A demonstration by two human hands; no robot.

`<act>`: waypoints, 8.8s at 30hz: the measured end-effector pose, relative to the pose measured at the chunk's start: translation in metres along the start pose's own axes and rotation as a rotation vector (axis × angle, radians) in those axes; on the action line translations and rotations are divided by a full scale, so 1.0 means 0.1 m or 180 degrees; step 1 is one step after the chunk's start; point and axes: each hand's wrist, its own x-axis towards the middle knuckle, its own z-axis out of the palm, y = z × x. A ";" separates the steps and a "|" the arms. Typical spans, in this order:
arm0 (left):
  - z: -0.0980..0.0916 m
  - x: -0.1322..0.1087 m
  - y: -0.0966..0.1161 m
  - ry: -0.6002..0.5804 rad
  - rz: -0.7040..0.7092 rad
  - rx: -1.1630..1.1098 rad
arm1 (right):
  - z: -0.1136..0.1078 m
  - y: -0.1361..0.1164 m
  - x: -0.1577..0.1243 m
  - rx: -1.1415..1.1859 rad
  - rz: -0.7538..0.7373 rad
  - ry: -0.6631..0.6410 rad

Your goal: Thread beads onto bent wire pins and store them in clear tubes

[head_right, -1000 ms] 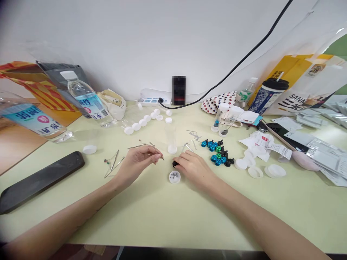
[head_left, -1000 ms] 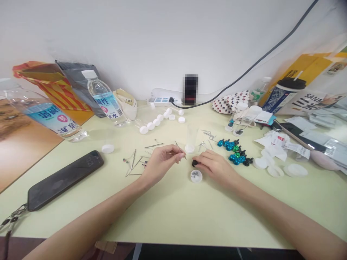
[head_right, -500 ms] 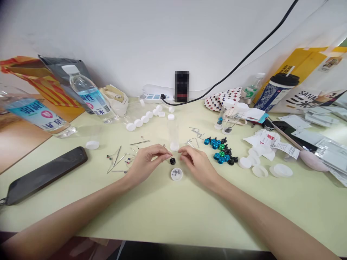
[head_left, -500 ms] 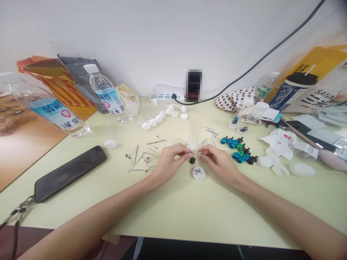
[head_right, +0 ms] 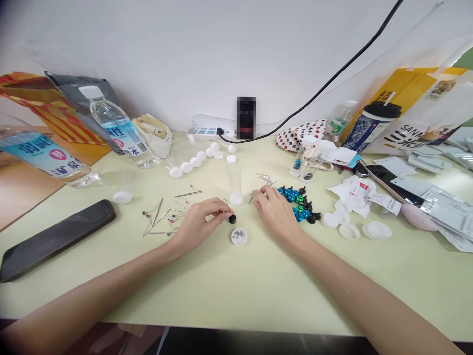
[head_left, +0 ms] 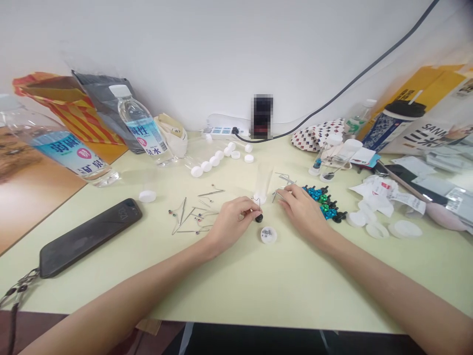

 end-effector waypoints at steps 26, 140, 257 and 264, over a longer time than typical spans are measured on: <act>0.15 -0.31 0.07 -0.0774 0.0532 0.1641 | -0.11 0.08 0.02 -0.0662 -0.0944 -0.0348; -0.03 -0.18 -0.02 -0.0086 0.0552 0.0383 | -0.38 -0.17 -0.23 0.2380 0.0184 -0.0218; 0.06 -0.11 0.01 -0.0470 -0.0538 -0.1652 | -0.57 -0.17 -0.26 -0.0224 -0.2137 0.1096; 0.05 -0.12 0.04 -0.0417 -0.0372 -0.1285 | -0.53 -0.22 -0.34 -0.0039 -0.1794 0.1088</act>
